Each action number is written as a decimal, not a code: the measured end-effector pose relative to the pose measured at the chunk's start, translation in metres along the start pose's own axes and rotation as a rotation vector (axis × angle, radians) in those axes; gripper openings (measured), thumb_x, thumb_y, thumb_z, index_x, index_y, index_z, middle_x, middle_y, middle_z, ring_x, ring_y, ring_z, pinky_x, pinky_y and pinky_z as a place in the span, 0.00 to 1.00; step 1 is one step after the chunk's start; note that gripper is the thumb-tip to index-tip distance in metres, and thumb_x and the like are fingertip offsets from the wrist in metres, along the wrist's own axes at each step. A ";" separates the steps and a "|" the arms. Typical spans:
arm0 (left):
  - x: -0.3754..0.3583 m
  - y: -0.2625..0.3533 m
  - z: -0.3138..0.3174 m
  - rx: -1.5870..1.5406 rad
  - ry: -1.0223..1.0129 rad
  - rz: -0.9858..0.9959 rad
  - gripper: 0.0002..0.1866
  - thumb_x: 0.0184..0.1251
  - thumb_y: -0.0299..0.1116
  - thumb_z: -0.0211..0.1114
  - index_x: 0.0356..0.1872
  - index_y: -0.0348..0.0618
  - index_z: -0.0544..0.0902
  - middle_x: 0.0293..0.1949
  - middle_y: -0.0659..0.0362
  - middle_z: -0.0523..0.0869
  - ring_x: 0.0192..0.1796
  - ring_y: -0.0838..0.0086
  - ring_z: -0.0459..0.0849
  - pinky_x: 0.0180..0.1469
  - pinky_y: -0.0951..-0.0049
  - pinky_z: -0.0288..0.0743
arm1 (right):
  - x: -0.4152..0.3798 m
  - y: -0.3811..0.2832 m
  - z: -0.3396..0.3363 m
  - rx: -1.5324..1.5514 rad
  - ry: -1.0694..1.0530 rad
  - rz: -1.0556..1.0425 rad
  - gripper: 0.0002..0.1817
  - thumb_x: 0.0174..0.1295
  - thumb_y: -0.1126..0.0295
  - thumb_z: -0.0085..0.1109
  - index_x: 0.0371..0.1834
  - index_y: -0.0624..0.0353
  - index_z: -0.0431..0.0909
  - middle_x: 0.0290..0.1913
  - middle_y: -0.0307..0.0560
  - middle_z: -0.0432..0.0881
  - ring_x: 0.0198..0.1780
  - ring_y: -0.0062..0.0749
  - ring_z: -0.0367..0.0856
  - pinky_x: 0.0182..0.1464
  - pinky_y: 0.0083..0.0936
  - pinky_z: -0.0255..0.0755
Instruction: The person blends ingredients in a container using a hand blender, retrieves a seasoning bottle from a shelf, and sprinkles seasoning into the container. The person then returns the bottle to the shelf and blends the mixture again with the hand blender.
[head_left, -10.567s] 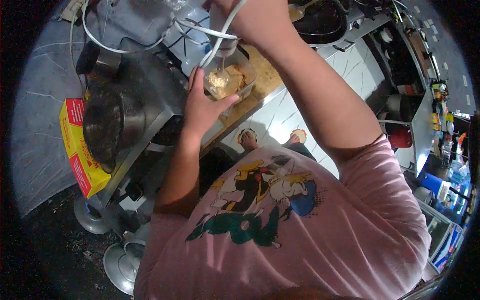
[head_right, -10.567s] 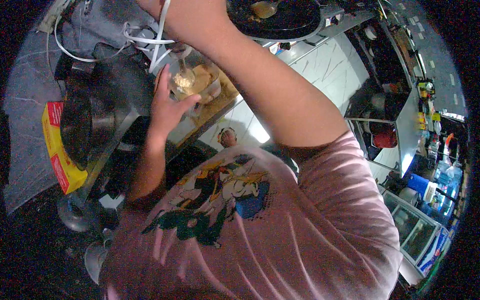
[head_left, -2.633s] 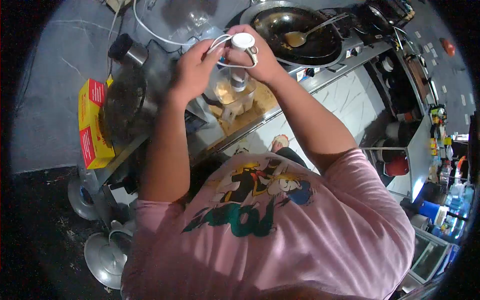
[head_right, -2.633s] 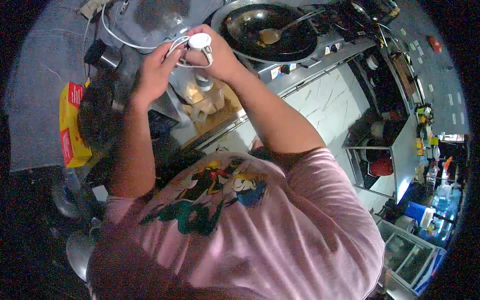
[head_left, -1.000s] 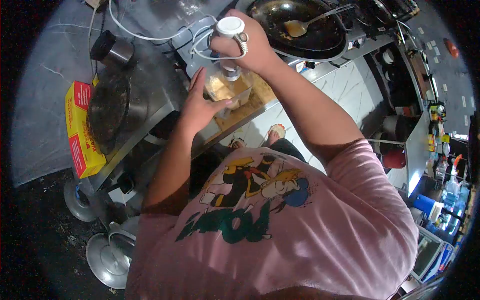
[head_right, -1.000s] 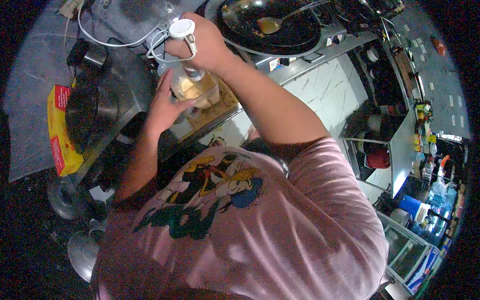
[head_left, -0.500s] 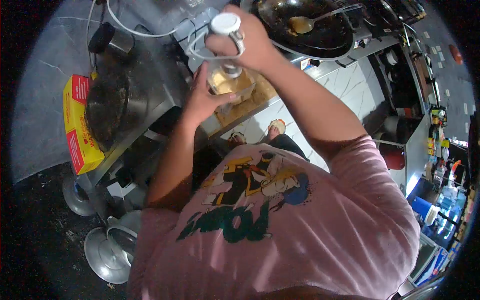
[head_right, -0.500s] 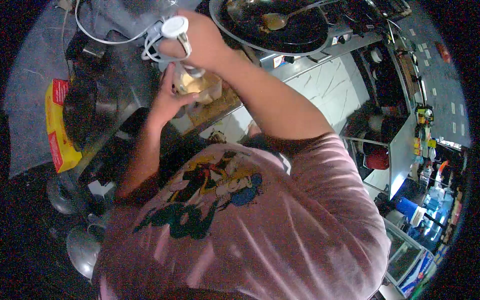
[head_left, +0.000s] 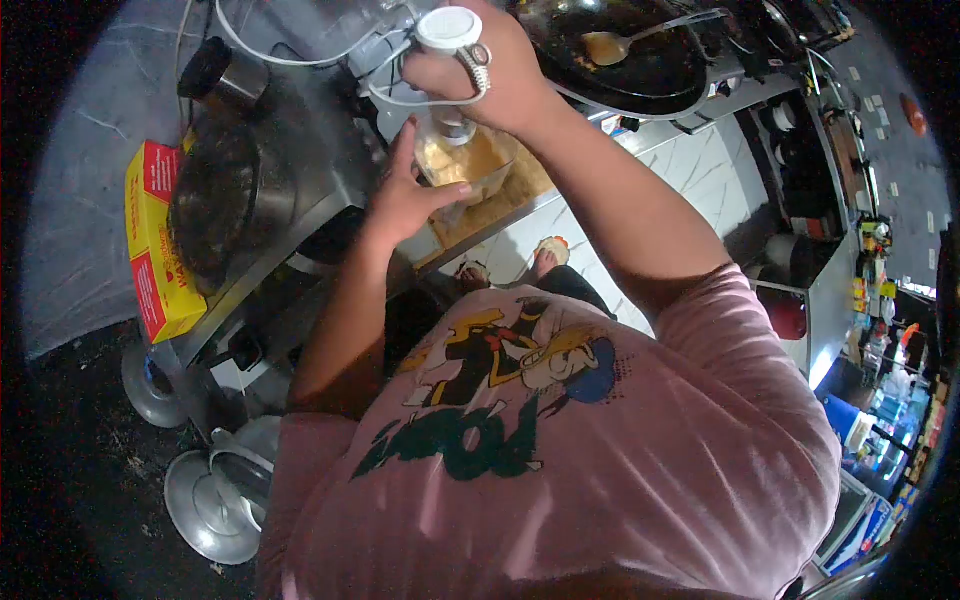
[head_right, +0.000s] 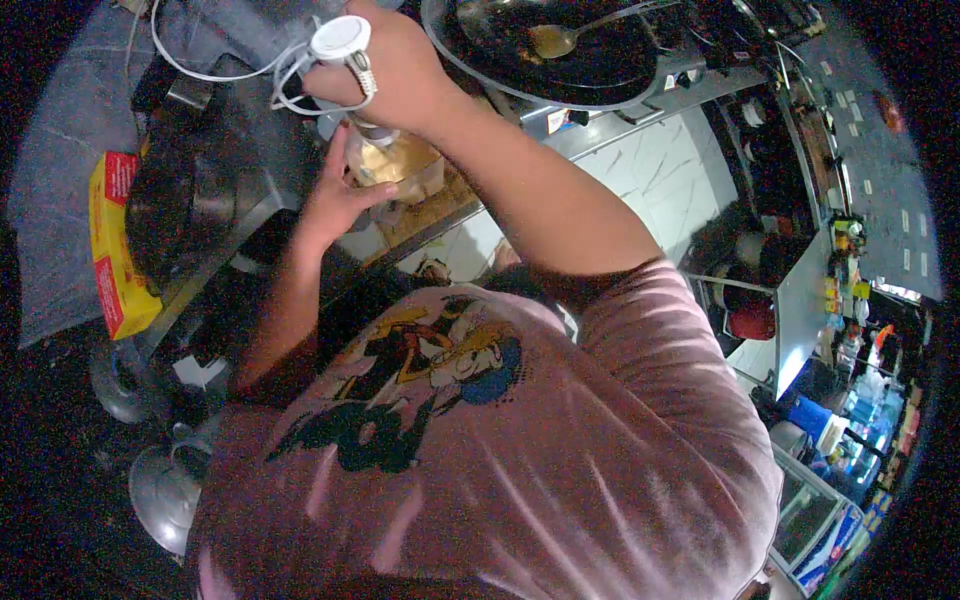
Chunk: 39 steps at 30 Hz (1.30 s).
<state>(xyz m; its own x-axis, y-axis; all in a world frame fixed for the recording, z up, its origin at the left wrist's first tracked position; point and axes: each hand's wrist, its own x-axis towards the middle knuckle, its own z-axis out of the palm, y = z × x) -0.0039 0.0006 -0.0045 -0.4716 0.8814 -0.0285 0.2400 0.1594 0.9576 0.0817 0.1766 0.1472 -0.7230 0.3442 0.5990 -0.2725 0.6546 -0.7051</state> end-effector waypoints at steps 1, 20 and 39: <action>0.000 0.004 0.001 -0.067 -0.007 -0.002 0.64 0.52 0.36 0.85 0.83 0.34 0.47 0.80 0.43 0.60 0.81 0.57 0.60 0.81 0.60 0.57 | 0.001 -0.006 -0.002 0.152 -0.020 0.038 0.19 0.59 0.57 0.70 0.37 0.60 0.74 0.29 0.45 0.76 0.33 0.36 0.78 0.39 0.35 0.72; -0.001 0.010 -0.002 -0.091 -0.055 -0.071 0.66 0.50 0.37 0.86 0.83 0.35 0.46 0.80 0.43 0.61 0.79 0.58 0.64 0.79 0.61 0.61 | -0.027 0.046 0.029 -0.116 0.000 0.070 0.23 0.49 0.51 0.72 0.36 0.59 0.79 0.33 0.52 0.83 0.37 0.50 0.85 0.42 0.41 0.79; -0.002 0.011 0.001 -0.153 -0.046 -0.053 0.62 0.52 0.34 0.85 0.82 0.36 0.48 0.75 0.46 0.68 0.74 0.61 0.71 0.73 0.62 0.69 | -0.013 0.035 0.007 -0.304 -0.050 -0.079 0.19 0.49 0.53 0.72 0.33 0.55 0.81 0.35 0.47 0.80 0.37 0.46 0.83 0.41 0.39 0.77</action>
<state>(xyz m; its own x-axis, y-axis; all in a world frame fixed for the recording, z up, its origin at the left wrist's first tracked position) 0.0008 0.0011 0.0054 -0.4398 0.8936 -0.0899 0.0820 0.1396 0.9868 0.0774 0.1897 0.1119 -0.7396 0.2560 0.6224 -0.1321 0.8516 -0.5073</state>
